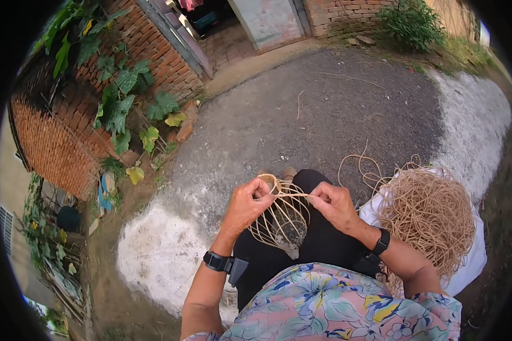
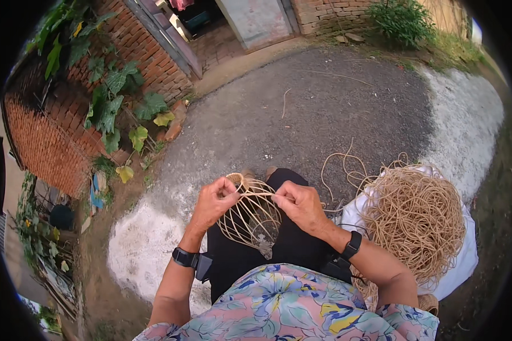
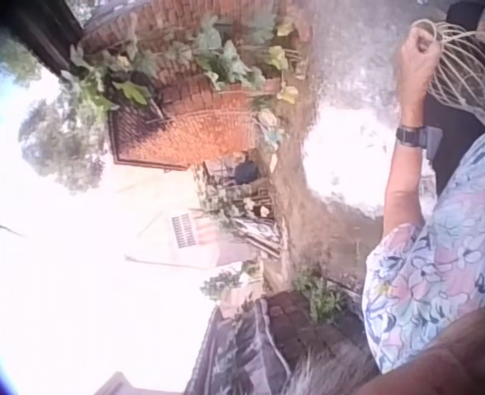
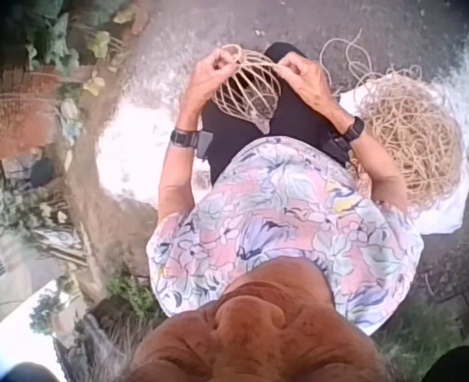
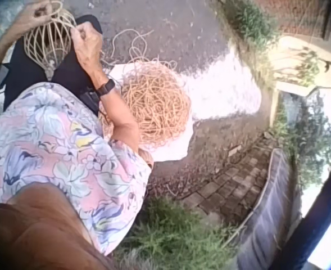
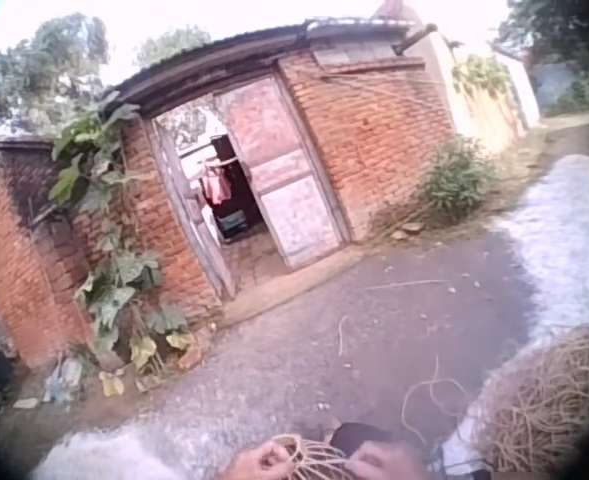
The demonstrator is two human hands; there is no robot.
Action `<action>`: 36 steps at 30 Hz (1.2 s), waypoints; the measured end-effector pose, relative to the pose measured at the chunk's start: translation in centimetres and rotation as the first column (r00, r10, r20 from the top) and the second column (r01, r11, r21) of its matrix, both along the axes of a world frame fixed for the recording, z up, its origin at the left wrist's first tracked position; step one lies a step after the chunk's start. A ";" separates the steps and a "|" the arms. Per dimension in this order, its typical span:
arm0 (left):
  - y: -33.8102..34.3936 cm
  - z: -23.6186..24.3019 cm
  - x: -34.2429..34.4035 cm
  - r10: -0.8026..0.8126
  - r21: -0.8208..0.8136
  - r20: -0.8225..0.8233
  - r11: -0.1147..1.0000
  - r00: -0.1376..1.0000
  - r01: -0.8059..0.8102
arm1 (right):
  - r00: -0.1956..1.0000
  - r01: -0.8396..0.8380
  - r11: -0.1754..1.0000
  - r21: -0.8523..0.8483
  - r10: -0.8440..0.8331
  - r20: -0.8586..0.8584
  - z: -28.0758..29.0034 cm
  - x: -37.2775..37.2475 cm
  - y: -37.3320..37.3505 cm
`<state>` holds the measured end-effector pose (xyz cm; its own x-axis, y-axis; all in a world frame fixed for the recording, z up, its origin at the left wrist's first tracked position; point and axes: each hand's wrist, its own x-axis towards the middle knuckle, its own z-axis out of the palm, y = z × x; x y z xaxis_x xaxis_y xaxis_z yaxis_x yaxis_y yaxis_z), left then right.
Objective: Weave a small basket structure using thin wooden or wicker strips.
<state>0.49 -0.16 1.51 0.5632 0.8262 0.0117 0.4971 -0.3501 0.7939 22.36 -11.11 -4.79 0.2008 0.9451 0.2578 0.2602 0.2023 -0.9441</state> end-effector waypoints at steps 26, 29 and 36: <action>1.9 1.9 0.3 -0.150 -0.201 -0.164 0.973 0.975 0.116 | 0.783 -0.121 0.932 0.342 -0.122 0.609 2.8 -2.0 4.3; 2.2 2.2 0.6 -0.207 -0.215 -0.206 0.963 0.956 0.162 | 0.817 -0.143 0.880 0.453 -0.154 0.556 2.0 -2.1 2.8; 2.5 1.9 1.9 -0.265 -0.309 -0.193 0.930 0.945 0.198 | 0.734 -0.090 0.916 0.390 -0.204 0.648 0.3 -4.9 2.4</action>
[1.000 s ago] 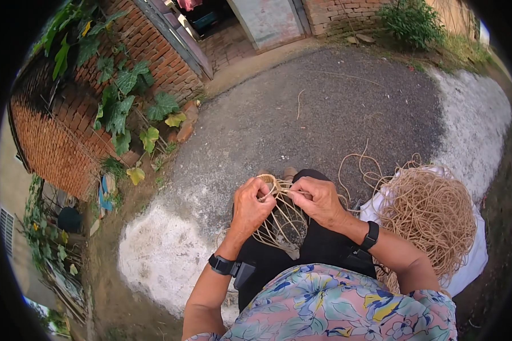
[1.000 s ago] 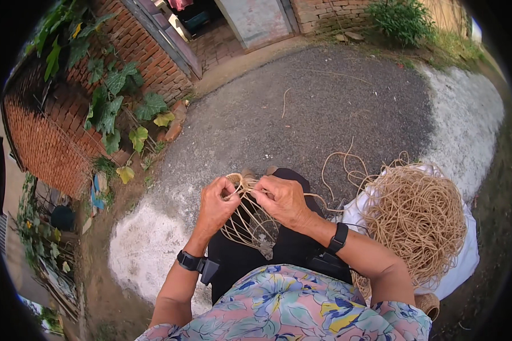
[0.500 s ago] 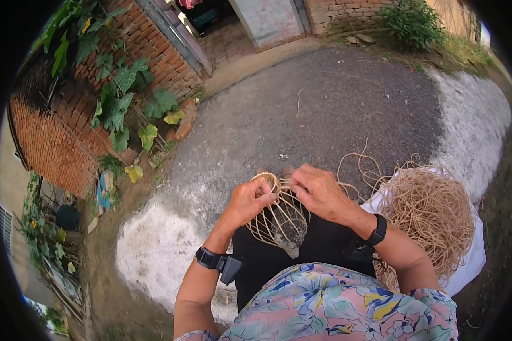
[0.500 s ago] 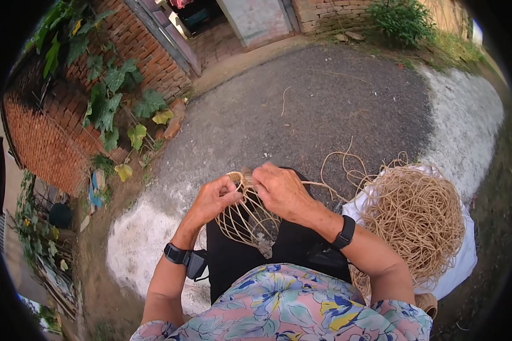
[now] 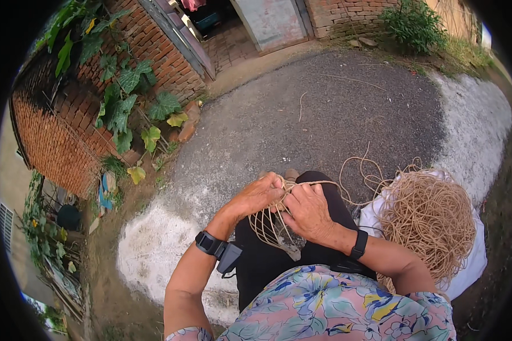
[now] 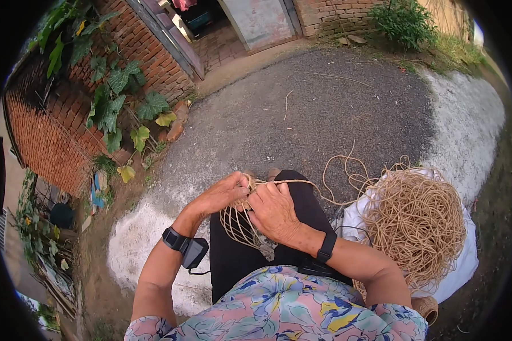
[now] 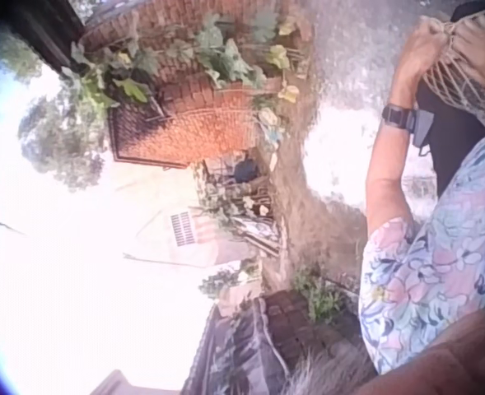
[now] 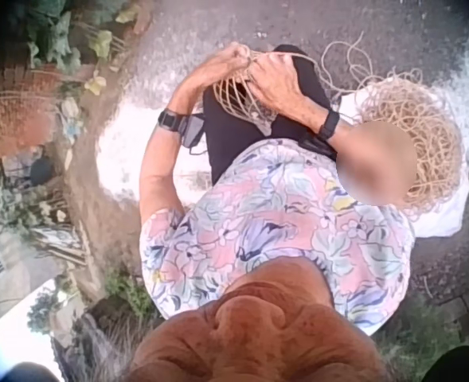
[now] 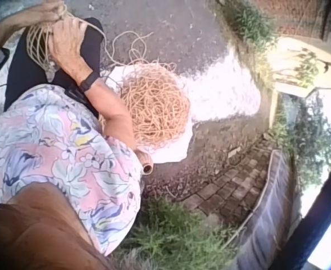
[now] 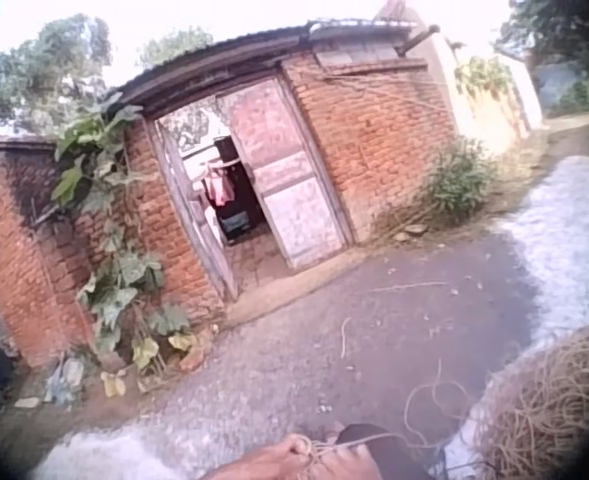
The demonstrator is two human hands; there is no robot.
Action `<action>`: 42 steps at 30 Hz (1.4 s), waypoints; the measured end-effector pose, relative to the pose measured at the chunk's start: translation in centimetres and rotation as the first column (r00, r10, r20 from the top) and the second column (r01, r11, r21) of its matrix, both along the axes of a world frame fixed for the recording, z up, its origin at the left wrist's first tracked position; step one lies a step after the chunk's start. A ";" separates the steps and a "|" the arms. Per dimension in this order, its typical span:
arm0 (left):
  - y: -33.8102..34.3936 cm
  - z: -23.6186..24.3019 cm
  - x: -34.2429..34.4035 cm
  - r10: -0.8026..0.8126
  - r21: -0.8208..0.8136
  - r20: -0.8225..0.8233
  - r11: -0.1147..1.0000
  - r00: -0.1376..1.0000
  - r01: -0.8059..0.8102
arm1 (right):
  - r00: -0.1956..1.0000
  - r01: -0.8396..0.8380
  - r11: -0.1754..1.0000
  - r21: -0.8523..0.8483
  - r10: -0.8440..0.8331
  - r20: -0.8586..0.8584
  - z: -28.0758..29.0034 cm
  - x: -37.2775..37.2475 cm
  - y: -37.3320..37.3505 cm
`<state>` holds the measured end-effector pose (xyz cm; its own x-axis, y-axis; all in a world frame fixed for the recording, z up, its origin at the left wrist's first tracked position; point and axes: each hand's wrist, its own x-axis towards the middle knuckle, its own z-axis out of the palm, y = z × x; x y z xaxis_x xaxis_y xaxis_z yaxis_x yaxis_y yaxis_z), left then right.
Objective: Weave a small basket structure using thin wooden or wicker strips.
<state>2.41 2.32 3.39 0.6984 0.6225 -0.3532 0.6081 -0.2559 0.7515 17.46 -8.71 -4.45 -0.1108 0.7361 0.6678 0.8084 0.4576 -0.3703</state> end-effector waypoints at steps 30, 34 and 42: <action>-2.4 -3.2 -2.6 -0.255 0.675 0.291 0.738 0.922 -0.009 | 0.312 -0.833 0.471 -0.290 -0.033 -0.950 8.3 8.6 -3.9; -2.2 -3.7 -3.1 -0.193 0.643 0.254 0.766 0.948 -0.016 | 0.497 -0.629 0.692 -0.353 0.009 -0.868 11.7 19.8 -9.9; -2.6 -3.6 -2.7 -0.174 0.685 0.225 0.728 0.959 -0.029 | 0.479 -0.174 0.910 -0.376 -0.256 -0.840 7.7 39.7 -16.6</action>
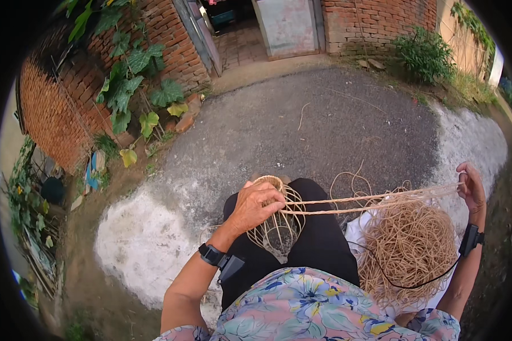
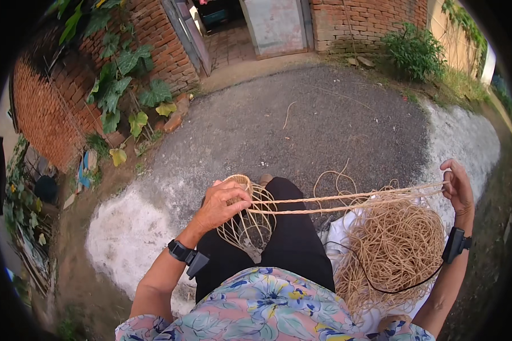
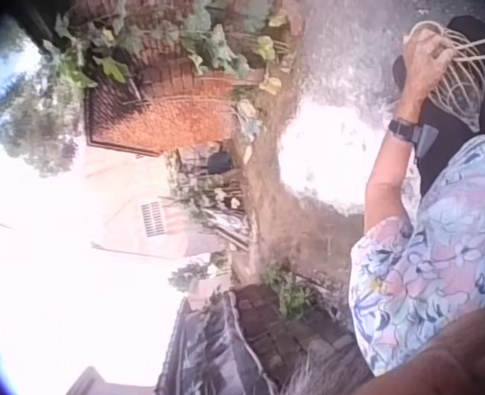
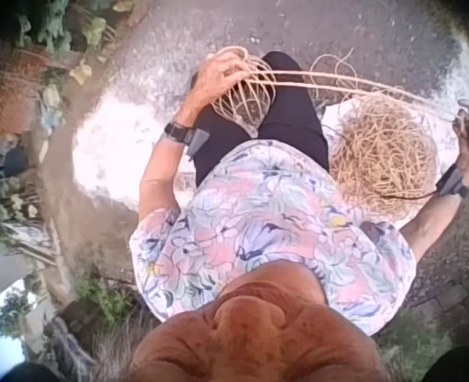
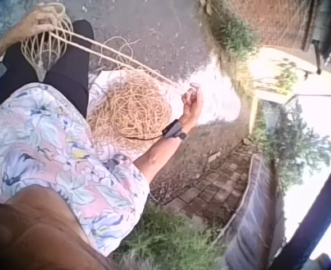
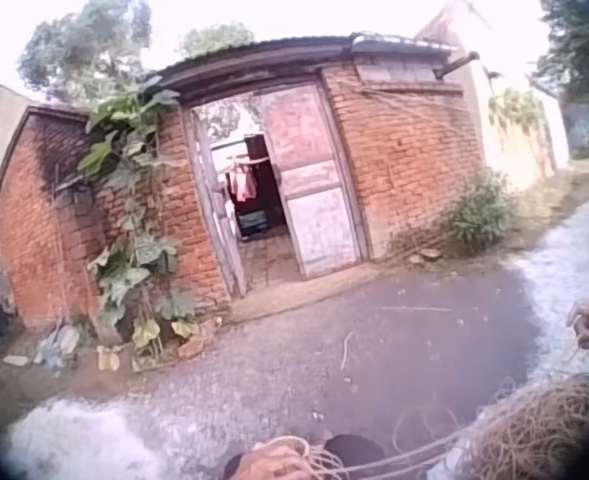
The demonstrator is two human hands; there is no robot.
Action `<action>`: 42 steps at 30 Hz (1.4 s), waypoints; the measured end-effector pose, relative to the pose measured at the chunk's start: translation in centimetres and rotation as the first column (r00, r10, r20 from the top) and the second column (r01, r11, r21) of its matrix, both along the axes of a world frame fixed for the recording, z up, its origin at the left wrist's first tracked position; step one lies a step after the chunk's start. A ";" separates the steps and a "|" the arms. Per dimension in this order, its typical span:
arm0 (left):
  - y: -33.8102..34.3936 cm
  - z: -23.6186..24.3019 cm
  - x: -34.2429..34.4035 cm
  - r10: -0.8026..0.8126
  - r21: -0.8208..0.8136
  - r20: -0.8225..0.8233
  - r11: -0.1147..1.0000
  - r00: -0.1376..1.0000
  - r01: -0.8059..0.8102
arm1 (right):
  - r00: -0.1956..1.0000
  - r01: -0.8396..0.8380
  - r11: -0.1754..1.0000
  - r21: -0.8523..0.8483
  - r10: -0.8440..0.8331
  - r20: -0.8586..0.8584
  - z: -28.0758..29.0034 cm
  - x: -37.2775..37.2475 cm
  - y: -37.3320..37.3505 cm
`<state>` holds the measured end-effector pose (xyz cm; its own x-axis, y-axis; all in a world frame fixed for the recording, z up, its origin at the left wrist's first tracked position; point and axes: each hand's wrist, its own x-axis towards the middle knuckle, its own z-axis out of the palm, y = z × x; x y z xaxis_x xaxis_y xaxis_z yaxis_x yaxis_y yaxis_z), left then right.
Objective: Weave a small basket structure using thin wooden or wicker strips.
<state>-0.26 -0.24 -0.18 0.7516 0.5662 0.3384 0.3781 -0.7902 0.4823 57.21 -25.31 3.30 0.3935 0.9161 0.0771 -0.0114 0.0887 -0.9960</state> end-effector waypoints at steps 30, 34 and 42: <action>-1.3 0.7 1.6 0.423 -0.515 0.271 0.823 0.865 -0.242 | 0.568 -0.344 0.932 0.118 0.106 0.816 -5.2 -35.9 19.3; -1.6 0.1 1.7 0.419 -0.558 0.396 0.816 0.817 -0.148 | 0.643 -0.423 0.888 0.180 0.154 0.750 -4.6 -36.5 21.1; -1.5 0.4 1.1 0.289 -0.385 0.428 0.915 0.856 -0.116 | 0.579 -0.507 0.835 0.213 0.148 0.802 -2.3 -37.6 22.2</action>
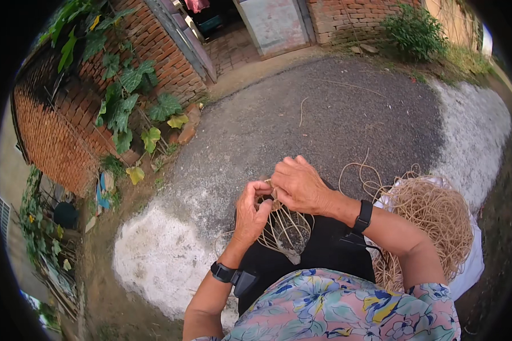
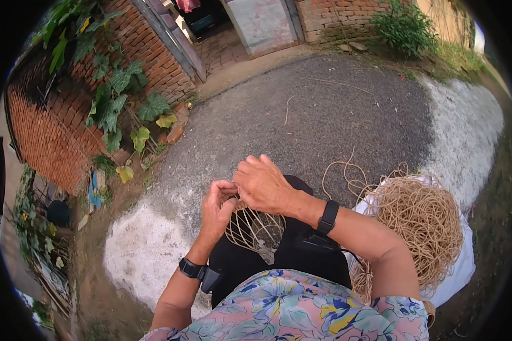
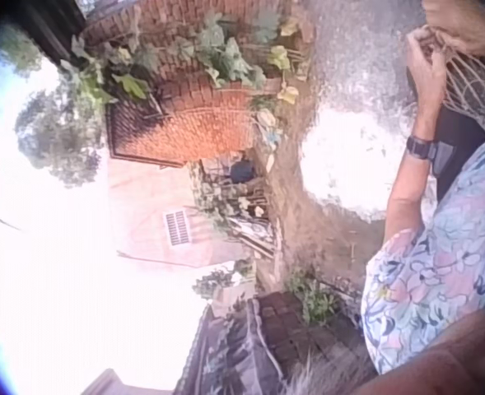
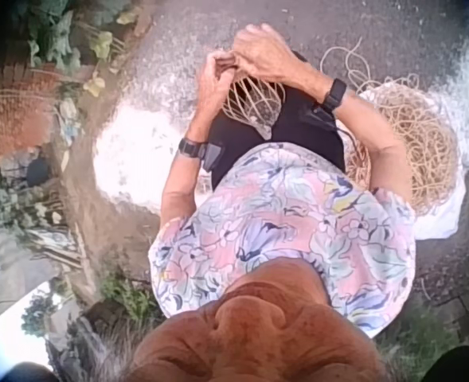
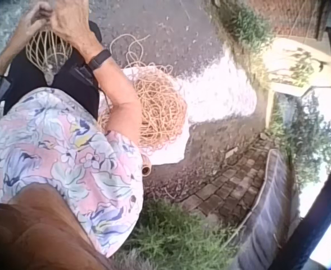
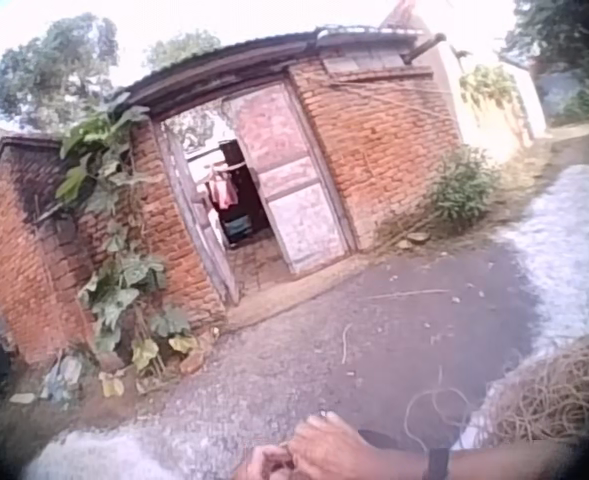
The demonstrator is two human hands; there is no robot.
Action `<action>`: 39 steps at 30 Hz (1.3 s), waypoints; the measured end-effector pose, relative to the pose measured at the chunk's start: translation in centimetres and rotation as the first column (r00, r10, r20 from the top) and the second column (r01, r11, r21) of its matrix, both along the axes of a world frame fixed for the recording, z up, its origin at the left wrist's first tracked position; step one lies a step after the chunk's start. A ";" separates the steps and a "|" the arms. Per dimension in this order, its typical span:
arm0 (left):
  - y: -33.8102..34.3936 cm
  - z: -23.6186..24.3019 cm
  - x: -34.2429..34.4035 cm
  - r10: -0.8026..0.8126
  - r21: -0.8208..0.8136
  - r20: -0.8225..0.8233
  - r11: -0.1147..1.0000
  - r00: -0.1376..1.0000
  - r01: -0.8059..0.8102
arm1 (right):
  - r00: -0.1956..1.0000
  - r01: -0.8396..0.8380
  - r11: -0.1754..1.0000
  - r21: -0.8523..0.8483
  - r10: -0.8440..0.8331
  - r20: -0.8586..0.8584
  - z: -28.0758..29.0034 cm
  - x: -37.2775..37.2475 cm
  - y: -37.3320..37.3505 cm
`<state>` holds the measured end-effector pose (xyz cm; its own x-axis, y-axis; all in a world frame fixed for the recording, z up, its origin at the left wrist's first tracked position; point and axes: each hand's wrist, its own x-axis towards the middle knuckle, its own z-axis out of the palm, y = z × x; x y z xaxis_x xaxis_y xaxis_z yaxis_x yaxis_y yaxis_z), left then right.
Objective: Weave a small basket structure using thin wooden or wicker strips.
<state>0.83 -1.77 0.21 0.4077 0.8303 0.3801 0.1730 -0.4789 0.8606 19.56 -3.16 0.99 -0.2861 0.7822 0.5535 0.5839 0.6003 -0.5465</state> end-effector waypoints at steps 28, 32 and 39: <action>1.7 1.6 -1.8 -0.074 0.056 -0.378 0.993 0.923 0.103 | 0.844 0.534 0.779 -0.329 -0.512 0.159 -7.9 22.3 -8.9; 2.6 1.9 -2.1 -0.142 -0.034 -0.333 0.990 0.932 0.139 | 0.974 0.226 0.974 -0.008 -0.226 -0.034 -3.5 8.7 -4.9; 2.4 1.8 -2.6 -0.202 -0.108 -0.373 0.979 0.905 0.174 | 0.941 0.051 0.995 -0.088 -0.077 -0.329 -4.8 -0.7 -6.7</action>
<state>-1.73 0.64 1.96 0.6608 0.7427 0.1083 0.4064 -0.4753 0.7803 18.90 -9.84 -3.78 -0.0442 0.8365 0.5461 0.3973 0.5163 -0.7587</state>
